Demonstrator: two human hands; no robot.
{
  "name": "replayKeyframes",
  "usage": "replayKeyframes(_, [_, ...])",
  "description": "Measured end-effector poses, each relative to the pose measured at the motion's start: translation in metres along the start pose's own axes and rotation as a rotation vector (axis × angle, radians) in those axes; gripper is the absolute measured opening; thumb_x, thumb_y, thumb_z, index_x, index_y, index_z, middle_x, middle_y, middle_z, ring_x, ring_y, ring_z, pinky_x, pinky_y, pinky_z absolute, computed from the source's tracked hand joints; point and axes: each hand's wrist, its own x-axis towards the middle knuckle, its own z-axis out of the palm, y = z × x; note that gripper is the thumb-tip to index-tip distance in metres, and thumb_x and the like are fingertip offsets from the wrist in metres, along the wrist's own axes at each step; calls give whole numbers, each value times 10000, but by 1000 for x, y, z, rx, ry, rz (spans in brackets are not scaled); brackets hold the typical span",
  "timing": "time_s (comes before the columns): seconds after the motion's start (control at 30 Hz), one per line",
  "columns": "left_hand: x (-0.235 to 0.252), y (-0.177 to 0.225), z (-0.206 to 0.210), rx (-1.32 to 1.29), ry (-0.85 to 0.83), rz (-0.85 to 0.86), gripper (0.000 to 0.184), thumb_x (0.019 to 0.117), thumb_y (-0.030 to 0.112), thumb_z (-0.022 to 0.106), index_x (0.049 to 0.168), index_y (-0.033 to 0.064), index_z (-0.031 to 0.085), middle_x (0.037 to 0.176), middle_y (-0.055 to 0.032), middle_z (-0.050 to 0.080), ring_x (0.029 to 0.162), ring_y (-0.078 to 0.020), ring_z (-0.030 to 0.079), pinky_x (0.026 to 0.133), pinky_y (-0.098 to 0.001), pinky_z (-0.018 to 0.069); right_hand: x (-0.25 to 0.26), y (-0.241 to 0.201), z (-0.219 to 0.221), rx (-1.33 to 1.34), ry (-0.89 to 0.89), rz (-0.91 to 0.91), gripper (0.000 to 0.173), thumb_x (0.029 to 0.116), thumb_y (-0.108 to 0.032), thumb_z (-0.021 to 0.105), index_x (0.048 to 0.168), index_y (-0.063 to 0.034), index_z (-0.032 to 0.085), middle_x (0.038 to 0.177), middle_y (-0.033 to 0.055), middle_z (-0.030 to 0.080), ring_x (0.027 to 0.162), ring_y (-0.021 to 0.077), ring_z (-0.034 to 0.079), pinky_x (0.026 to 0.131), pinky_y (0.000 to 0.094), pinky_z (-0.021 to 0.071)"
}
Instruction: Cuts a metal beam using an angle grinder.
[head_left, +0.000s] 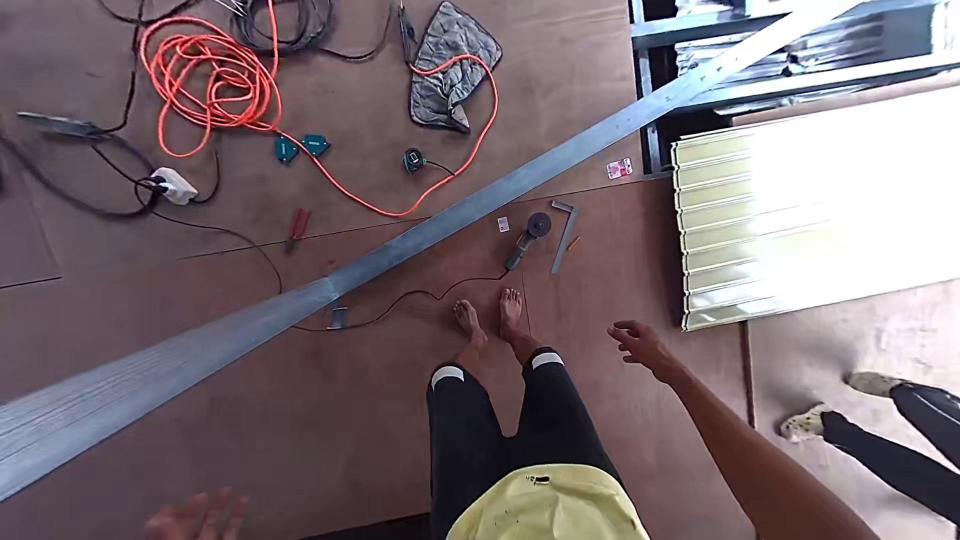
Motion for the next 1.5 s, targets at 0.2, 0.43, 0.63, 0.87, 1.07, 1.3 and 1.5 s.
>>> replayKeyframes(0.2, [-2,-88,195,271,-371,94,487,1066,317,498,1435,2,456,1141,-130,645,966,-190,691,760,-378,606,156,-31,64,-157,-118,-28,635,1002,-374,674,1495,-38,457,1362,239,586,1115,376,646,908,556,541])
replayKeyframes(0.43, [53,-226,502,635,-987,434,494,1028,347,561,1430,62,551,1045,-84,722,858,-179,701,781,-384,594,428,-51,172,-93,-86,-97,947,925,-460,747,1597,-13,251,1488,257,487,1259,395,586,988,565,534])
replayKeyframes(0.63, [21,-297,725,922,-1477,691,703,999,459,627,1581,144,389,1406,-201,574,1298,-368,562,1081,-548,464,520,-59,219,367,143,-81,841,885,-458,801,1484,-47,377,1270,243,611,1057,369,685,818,560,612])
replayKeyframes(0.87, [-38,-377,787,998,-1476,527,1083,863,387,779,1666,166,87,1449,-253,506,1247,-415,585,996,-570,520,547,-42,229,525,234,-396,578,857,-282,759,1289,17,519,952,149,699,803,238,720,716,429,621])
replayKeyframes(1.07, [-90,-402,777,322,-1443,425,1005,773,284,796,1592,69,254,1335,-179,604,1165,-275,650,974,-490,557,517,-40,181,566,97,-597,861,744,-449,815,1375,-10,427,963,105,696,787,190,722,707,368,632])
replayKeyframes(1.3, [-106,-368,783,251,-1567,466,851,888,367,768,1534,50,314,1202,-154,674,1070,-224,694,952,-431,573,527,-64,131,814,-320,-783,588,840,-352,768,1220,21,519,867,150,716,786,299,747,799,488,644])
replayKeyframes(1.5, [-121,-368,786,438,-1422,455,660,950,555,660,1408,90,559,1122,-121,720,1027,-236,705,929,-466,560,521,-79,111,690,-70,-810,585,853,-343,774,1232,-4,485,891,150,695,731,279,734,687,461,658])
